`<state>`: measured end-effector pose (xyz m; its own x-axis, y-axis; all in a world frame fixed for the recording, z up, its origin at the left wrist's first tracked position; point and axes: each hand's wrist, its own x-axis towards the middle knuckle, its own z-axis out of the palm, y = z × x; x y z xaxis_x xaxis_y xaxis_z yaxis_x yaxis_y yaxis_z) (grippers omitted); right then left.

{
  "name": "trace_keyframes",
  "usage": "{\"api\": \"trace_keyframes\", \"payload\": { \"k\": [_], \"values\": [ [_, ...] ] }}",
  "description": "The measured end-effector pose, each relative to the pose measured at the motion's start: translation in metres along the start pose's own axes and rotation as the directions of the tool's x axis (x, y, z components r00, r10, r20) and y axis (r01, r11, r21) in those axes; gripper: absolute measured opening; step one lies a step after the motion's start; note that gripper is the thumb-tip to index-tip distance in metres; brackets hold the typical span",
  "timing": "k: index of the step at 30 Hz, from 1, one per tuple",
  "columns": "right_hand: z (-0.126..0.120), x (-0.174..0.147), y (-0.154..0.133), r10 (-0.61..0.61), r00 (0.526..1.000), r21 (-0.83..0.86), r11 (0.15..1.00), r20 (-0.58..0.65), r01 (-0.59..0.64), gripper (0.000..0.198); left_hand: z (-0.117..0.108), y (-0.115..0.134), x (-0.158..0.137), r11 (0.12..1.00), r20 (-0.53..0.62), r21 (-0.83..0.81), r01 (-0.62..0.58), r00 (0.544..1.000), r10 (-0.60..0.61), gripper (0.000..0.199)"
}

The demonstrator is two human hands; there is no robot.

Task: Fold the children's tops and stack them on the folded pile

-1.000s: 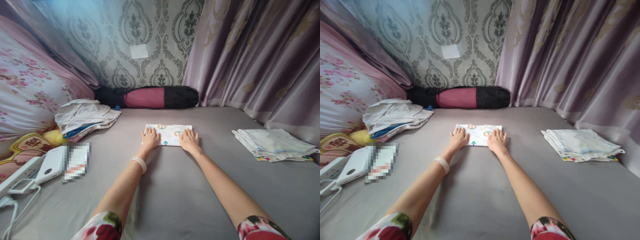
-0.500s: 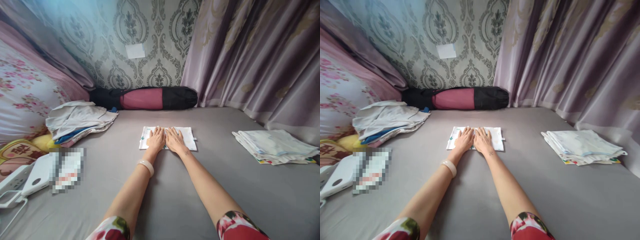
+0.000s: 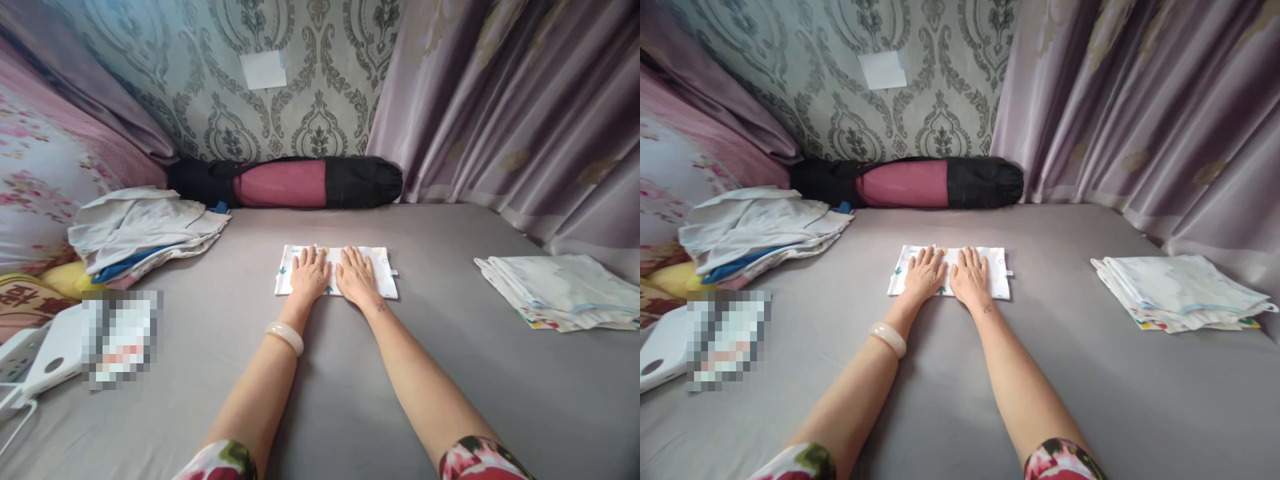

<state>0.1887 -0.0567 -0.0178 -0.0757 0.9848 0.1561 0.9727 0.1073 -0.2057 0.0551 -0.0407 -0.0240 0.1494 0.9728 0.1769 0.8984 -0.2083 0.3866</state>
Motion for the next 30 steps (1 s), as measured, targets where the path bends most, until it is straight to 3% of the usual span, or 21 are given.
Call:
{"api": "trace_keyframes", "payload": {
  "k": [16, 24, 30],
  "values": [
    [-0.004, -0.002, 0.026, 0.267, 0.963, -0.040, 0.962, -0.030, -0.268, 0.065, -0.014, -0.018, -0.004, 0.984, -0.069, 0.065, 0.164, 0.985, -0.159, 0.057],
    [-0.007, 0.001, 0.043, 0.439, 0.898, -0.096, 0.893, -0.041, -0.441, 0.067, -0.028, -0.038, -0.004, 0.952, -0.024, 0.175, 0.250, 0.968, -0.250, 0.055],
    [-0.010, 0.000, 0.047, 0.446, 0.893, -0.098, 0.888, -0.062, -0.450, 0.065, -0.031, -0.046, -0.004, 0.946, -0.022, 0.201, 0.255, 0.966, -0.256, 0.054]
  ]
}}
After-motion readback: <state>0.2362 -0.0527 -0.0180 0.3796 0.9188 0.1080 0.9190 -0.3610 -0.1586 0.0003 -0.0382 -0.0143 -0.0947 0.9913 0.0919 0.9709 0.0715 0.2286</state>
